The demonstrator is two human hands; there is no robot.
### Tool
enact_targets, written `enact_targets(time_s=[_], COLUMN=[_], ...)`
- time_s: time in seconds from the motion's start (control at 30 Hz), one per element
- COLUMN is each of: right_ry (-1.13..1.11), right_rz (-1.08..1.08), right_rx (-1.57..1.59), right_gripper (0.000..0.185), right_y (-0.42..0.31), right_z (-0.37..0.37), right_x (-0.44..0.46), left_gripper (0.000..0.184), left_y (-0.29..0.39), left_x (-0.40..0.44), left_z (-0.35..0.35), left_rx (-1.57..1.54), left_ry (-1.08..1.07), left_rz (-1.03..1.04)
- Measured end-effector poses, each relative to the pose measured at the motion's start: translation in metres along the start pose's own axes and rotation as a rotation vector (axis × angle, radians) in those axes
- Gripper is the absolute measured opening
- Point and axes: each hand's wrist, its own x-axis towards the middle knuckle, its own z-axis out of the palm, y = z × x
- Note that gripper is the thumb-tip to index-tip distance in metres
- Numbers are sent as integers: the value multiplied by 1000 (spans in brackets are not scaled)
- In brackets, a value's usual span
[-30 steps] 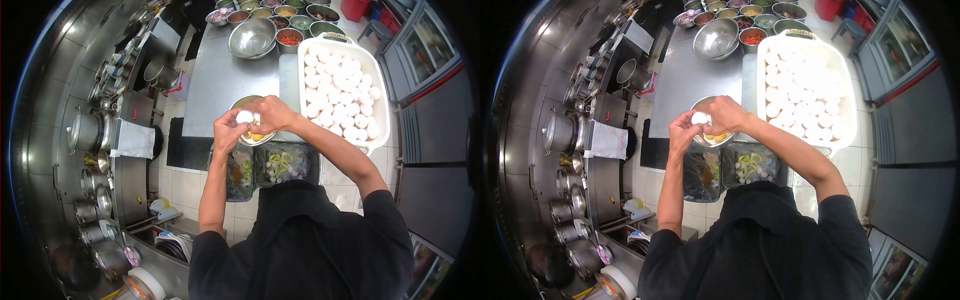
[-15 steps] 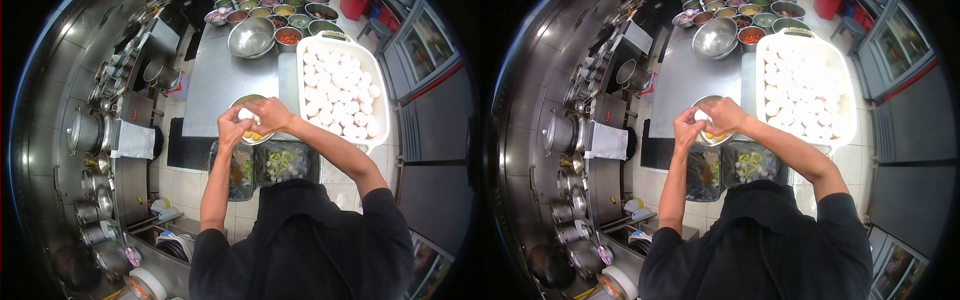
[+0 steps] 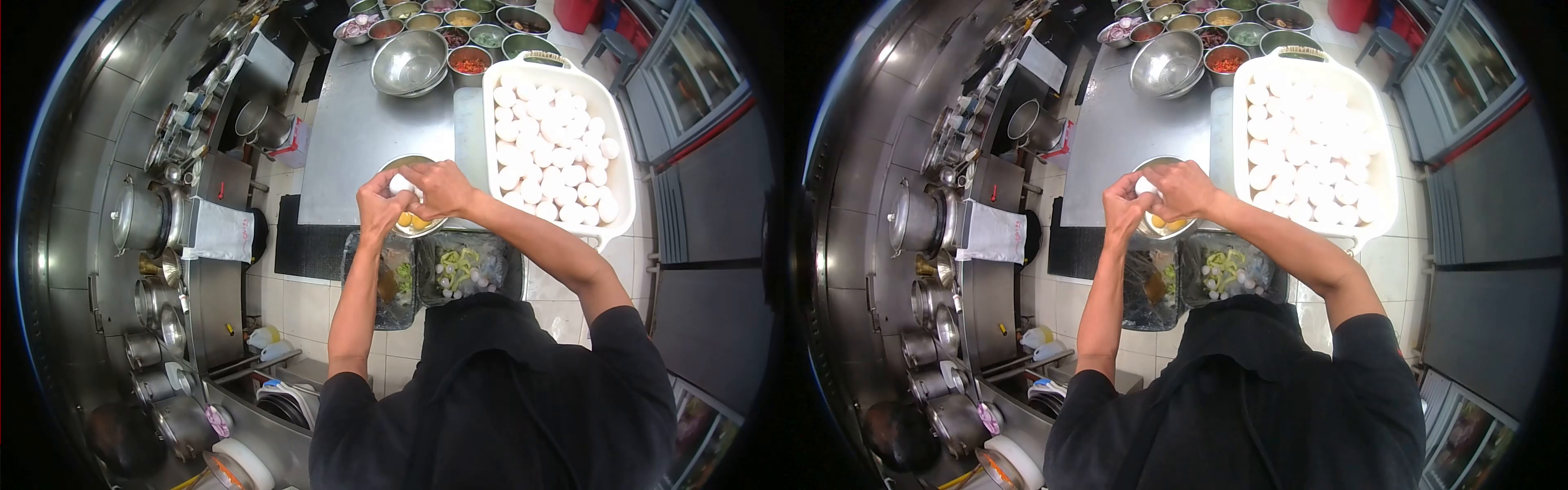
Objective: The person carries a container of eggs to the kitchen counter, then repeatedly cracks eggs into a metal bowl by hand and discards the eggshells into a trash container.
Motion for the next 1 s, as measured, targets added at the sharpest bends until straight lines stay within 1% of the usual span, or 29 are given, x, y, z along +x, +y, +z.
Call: enact_targets(time_s=[0.1,0.2,0.3,0.43,0.6,0.8,0.83,0.93,1.0], right_ry=[-20,-31,-82,-116,-103,-60,-54,-6,-4], right_rz=[5,7,29,39,44,41,40,32,27], right_rx=[47,99,101,84,43,-3,-19,-28,-49], right_gripper=[45,45,44,43,41,41,41,32,32], right_y=[5,2,8,10,7,7,5,0,1], right_z=[-7,-14,-7,-1,1,9,9,8,9], right_x=[1,3,2,0,-2,-4,-4,-4,-4], left_gripper=[42,41,41,36,38,40,40,40,41], left_y=[-5,-4,-3,-4,4,7,3,-11,-12], left_x=[-1,-1,-3,-7,-11,-10,-9,-3,-2], left_z=[-4,-10,-8,-6,0,4,4,4,5], left_rx=[-190,-195,-175,-149,-141,-114,-71,32,66], left_ry=[-44,-108,-87,-78,-39,-7,3,29,40], left_rz=[15,-15,-10,-70,-108,-106,-95,-70,-65])
